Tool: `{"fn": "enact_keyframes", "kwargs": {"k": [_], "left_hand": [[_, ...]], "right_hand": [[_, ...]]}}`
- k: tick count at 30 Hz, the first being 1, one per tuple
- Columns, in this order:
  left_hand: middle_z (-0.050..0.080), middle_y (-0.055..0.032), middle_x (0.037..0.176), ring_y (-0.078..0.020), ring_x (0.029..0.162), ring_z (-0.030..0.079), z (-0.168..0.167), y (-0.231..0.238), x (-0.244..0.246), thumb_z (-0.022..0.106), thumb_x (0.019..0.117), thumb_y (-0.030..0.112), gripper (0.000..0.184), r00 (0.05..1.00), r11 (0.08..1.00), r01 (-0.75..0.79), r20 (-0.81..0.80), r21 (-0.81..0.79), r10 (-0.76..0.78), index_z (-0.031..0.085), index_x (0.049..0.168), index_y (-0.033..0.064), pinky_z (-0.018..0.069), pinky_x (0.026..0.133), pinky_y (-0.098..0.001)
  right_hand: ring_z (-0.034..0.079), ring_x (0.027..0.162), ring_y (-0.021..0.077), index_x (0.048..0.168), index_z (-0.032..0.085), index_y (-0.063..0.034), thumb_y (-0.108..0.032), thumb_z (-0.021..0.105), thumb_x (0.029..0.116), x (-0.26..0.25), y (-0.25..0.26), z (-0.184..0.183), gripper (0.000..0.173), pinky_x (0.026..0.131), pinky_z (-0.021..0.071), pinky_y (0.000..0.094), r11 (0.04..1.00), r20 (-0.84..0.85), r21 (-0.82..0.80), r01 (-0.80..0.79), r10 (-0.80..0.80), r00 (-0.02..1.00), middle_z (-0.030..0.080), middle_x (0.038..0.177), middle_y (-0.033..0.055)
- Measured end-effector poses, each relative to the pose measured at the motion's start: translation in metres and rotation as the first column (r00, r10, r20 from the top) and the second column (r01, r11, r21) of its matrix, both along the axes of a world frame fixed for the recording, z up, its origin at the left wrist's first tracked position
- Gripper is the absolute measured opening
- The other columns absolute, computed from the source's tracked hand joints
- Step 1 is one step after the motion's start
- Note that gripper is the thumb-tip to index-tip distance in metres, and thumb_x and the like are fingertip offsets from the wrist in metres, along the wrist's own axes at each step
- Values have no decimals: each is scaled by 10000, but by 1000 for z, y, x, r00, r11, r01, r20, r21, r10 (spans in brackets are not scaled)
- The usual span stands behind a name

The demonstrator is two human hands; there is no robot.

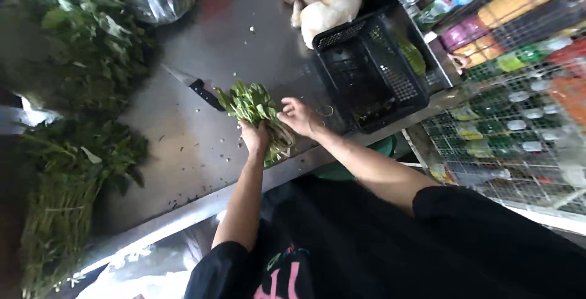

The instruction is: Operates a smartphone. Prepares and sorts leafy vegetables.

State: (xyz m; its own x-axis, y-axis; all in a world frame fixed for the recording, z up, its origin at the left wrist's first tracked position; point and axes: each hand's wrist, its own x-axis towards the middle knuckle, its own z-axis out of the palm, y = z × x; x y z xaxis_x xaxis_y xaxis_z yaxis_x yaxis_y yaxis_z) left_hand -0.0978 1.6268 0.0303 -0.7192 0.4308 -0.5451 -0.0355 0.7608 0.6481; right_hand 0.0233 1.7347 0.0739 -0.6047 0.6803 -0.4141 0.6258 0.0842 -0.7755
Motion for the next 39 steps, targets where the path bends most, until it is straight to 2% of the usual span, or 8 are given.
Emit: {"fn": "enact_keyframes", "kwargs": {"k": [3, 7, 11, 17, 22, 27, 36, 39], "left_hand": [[558, -303, 1378, -459, 1274, 563, 0, 1, -2, 691, 970, 352, 784, 1000, 1000, -2, -16, 18, 3, 280, 1562, 42, 463, 1045, -625], [496, -331, 1424, -501, 1295, 521, 6, -4, 4, 609, 1006, 354, 700, 996, 997, 71, -48, 29, -70, 301, 1533, 11, 454, 1025, -661], [505, -312, 1427, -466, 1328, 508, 14, 1, 1, 608, 1000, 313, 656, 999, 997, 43, 21, 59, -44, 357, 1520, 1, 429, 1080, -621], [539, -245, 1425, -408, 1296, 551, 11, -6, 24, 578, 981, 466, 658, 958, 936, -248, 207, 251, 198, 428, 1518, 116, 480, 1031, -629], [542, -236, 1412, -389, 1243, 587, 15, -4, 56, 650, 864, 708, 924, 903, 836, -421, 248, 351, 351, 394, 1547, 141, 508, 990, -608], [555, -231, 1378, -376, 1207, 603, 31, 2, 89, 853, 735, 546, 1033, 858, 745, -511, 203, 430, 472, 368, 1547, 130, 533, 949, -600], [684, -198, 1163, -324, 1041, 690, 53, 2, 93, 851, 750, 306, 872, 769, 477, -609, 326, 633, 550, 403, 1477, 130, 576, 875, -575], [675, -195, 1150, -298, 1017, 687, 67, 2, 89, 821, 766, 230, 790, 686, 281, -652, 391, 704, 613, 422, 1434, 94, 584, 861, -533]], "right_hand": [[530, 1345, 392, 1611, 294, -106, -537, 712, 919, -10, 13, -21, 916, 1102, 444, 589, 1000, 131, -24, -3, 6, 991, 496, 1497, 247], [410, 1434, 446, 1588, 342, -69, -645, 591, 951, -22, -12, -30, 895, 1136, 377, 651, 983, 226, -184, -8, 50, 973, 362, 1580, 295], [471, 1396, 378, 1547, 417, -127, -656, 426, 1013, -25, -33, -7, 751, 1104, 399, 641, 945, 160, -323, 57, -4, 987, 468, 1531, 216], [658, 1095, 240, 1395, 568, -167, -660, 365, 1023, -13, -43, 0, 650, 892, 565, 505, 909, -61, -413, -55, 33, 998, 676, 1232, 101], [602, 1252, 226, 1496, 474, -164, -722, 228, 1017, 7, -42, 15, 776, 1028, 519, 500, 909, -186, -367, -195, 133, 973, 620, 1375, 92], [589, 1258, 184, 1481, 465, -154, -728, 238, 1009, 38, -33, 37, 777, 1042, 521, 450, 887, -315, -244, -392, 310, 897, 611, 1364, 70], [497, 1394, 195, 1575, 368, -80, -924, 377, 823, 69, -18, 79, 1130, 1163, 422, 421, 821, -479, -131, -556, 439, 760, 516, 1520, 99], [508, 1389, 205, 1546, 393, -32, -911, 415, 824, 68, -15, 94, 1138, 1164, 427, 411, 810, -533, -65, -582, 465, 707, 524, 1514, 111]]}}
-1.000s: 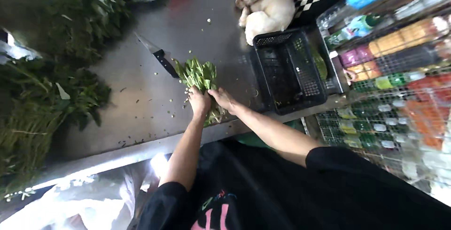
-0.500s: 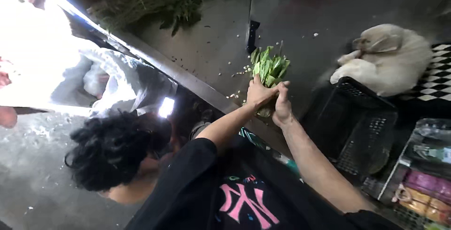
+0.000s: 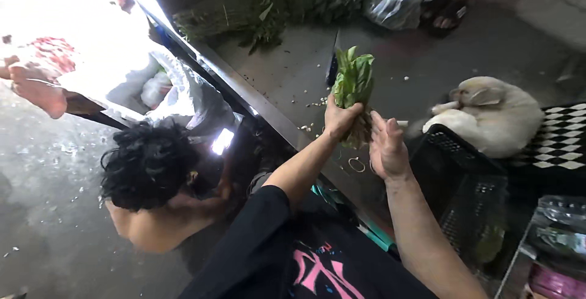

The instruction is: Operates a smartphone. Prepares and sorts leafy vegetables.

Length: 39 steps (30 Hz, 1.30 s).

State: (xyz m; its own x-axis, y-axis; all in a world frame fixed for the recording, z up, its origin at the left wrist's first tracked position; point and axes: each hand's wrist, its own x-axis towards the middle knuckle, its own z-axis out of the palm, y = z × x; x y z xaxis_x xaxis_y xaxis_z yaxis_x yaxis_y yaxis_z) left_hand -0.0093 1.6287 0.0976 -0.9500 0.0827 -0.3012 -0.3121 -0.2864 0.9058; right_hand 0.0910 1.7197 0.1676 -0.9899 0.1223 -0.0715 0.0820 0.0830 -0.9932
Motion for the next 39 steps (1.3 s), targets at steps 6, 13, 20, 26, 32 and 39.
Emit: {"fn": "enact_keyframes", "kwargs": {"k": [6, 13, 20, 26, 32, 39], "left_hand": [[659, -205, 1158, -267, 990, 679, 31, -34, -30, 761, 871, 135, 657, 968, 913, -248, 46, 324, 247, 424, 1421, 14, 587, 859, -458], [678, -187, 1128, -227, 951, 692, 43, -161, -95, 732, 926, 154, 637, 856, 788, -502, 74, 356, 512, 417, 1463, 20, 598, 848, -419], [698, -144, 1058, -238, 936, 701, 0, -384, -157, 599, 1010, 294, 425, 627, 574, -701, -19, 423, 779, 533, 1335, 28, 604, 839, -468], [666, -164, 1222, -269, 1074, 668, -76, -562, -169, 618, 951, 411, 566, 328, 334, -943, 214, 11, 920, 548, 1388, 58, 570, 902, -511], [617, -180, 1324, -287, 1165, 631, -122, -626, -145, 644, 927, 368, 590, 176, 249, -960, 415, -129, 893, 528, 1406, 45, 545, 940, -509], [512, -183, 1486, -288, 1347, 527, -122, -676, -158, 429, 994, 681, 811, 71, 189, -939, 378, -286, 923, 418, 1525, 68, 466, 1080, -516]], "right_hand": [[566, 1336, 225, 1410, 539, -1, -723, 509, 943, -17, -2, 20, 860, 1143, 459, 425, 992, -313, -20, 124, -124, 941, 607, 1422, 103], [691, 1109, 192, 1214, 667, -22, -601, 498, 1007, -40, -17, 2, 637, 994, 561, 382, 997, -278, 12, 70, -64, 958, 731, 1170, 44], [722, 978, 128, 1137, 697, 79, -227, 513, 1014, -64, -43, -31, 377, 920, 586, 309, 842, -35, 538, -38, 67, 997, 752, 1071, 126], [725, 1017, 196, 1169, 737, -5, -246, 589, 986, -87, -75, -38, 337, 939, 575, 399, 639, 283, 691, -338, 191, 940, 756, 1108, 134], [713, 1086, 230, 1241, 704, 9, -192, 630, 979, -103, -86, -23, 339, 1006, 555, 422, 548, 510, 625, -556, 253, 822, 735, 1173, 163], [710, 1077, 266, 1292, 664, 28, -177, 645, 997, -113, -80, -7, 360, 1004, 545, 440, 540, 638, 608, -582, 103, 763, 719, 1189, 202]]}}
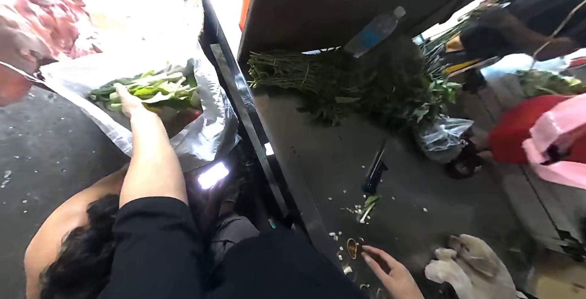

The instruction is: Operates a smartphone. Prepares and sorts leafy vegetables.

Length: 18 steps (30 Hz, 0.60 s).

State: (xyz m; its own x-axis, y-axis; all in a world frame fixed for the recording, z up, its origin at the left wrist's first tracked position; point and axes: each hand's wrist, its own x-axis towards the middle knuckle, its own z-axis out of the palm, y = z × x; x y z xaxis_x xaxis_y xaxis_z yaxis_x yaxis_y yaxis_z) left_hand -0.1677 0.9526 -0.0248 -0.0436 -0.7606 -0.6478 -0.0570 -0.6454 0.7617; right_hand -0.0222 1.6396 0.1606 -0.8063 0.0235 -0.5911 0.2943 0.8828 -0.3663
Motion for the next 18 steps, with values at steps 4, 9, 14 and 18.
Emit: {"fn": "enact_keyframes", "kwargs": {"k": [4, 9, 14, 18], "left_hand": [[323, -294, 1593, -474, 1446, 357, 14, 35, -16, 136, 906, 875, 1078, 880, 895, 424, 168, 139, -444, 254, 1601, 59, 343, 1043, -763], [559, -327, 1385, -463, 1324, 526, -9, 48, -23, 262, 919, 859, 1067, 410, 546, 822, 500, 159, -763, 585, 1342, -65, 398, 1086, -667], [645, -326, 1209, -501, 1195, 595, 24, 74, -5, 751, 892, 493, 584, -285, -1, 928, 707, 373, -647, 703, 1096, -52, 455, 954, -720], [636, -254, 1304, -450, 1237, 589, 52, 126, -1, 714, 939, 115, 389, -517, -562, 815, 618, 142, -593, 654, 1316, 44, 430, 1034, -675]], "right_hand": [[694, 1117, 284, 1332, 636, 18, -207, 659, 995, -7, 2, -12, 405, 1017, 541, 462, 1000, 92, -12, 6, -4, 996, 695, 1237, 209], [697, 1120, 214, 1351, 644, -55, -280, 648, 991, -12, 1, -20, 425, 1011, 551, 420, 999, 52, -48, -10, 12, 999, 710, 1240, 131], [701, 1119, 241, 1346, 644, -44, -245, 651, 1004, -1, 15, -32, 397, 1001, 557, 428, 996, 18, -68, 55, -54, 998, 710, 1236, 149], [693, 1131, 242, 1353, 638, -40, -217, 654, 1005, 14, 22, -44, 392, 1009, 553, 426, 992, 31, -119, 52, -49, 998, 697, 1257, 159]]}}
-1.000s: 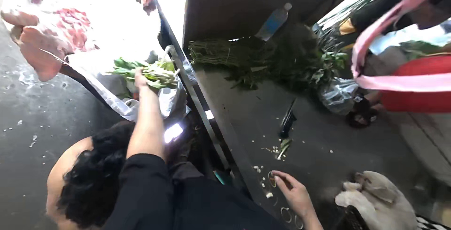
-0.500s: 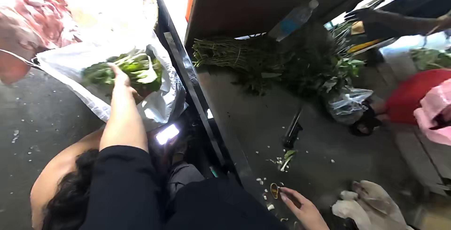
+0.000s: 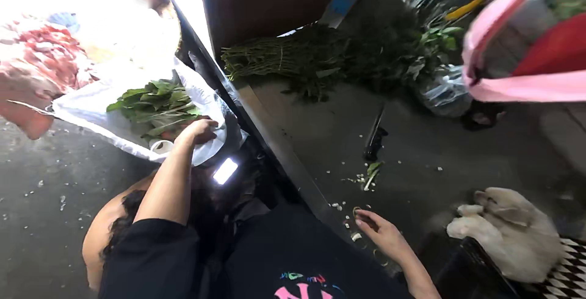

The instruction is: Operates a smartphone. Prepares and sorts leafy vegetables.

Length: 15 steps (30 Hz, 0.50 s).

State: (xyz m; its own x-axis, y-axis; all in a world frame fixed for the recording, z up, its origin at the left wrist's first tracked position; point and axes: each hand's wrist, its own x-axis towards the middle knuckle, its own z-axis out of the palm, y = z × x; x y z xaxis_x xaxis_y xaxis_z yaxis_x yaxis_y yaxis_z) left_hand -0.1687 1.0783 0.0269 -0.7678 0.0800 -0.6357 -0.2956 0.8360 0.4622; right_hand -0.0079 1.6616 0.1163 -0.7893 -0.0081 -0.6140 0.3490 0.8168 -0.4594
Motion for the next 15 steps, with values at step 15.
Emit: {"fn": "enact_keyframes", "kwargs": {"k": [15], "left_hand": [[620, -278, 1315, -440, 1189, 627, 110, 189, 94, 624, 1031, 273, 432, 891, 997, -48, -449, 66, 73, 582, 1367, 4, 480, 1012, -636]], "right_hand": [[702, 1098, 236, 1285, 680, -57, -236, 609, 1042, 75, 93, -34, 310, 992, 557, 432, 938, -222, -119, 324, -344, 913, 711, 1216, 140]]}}
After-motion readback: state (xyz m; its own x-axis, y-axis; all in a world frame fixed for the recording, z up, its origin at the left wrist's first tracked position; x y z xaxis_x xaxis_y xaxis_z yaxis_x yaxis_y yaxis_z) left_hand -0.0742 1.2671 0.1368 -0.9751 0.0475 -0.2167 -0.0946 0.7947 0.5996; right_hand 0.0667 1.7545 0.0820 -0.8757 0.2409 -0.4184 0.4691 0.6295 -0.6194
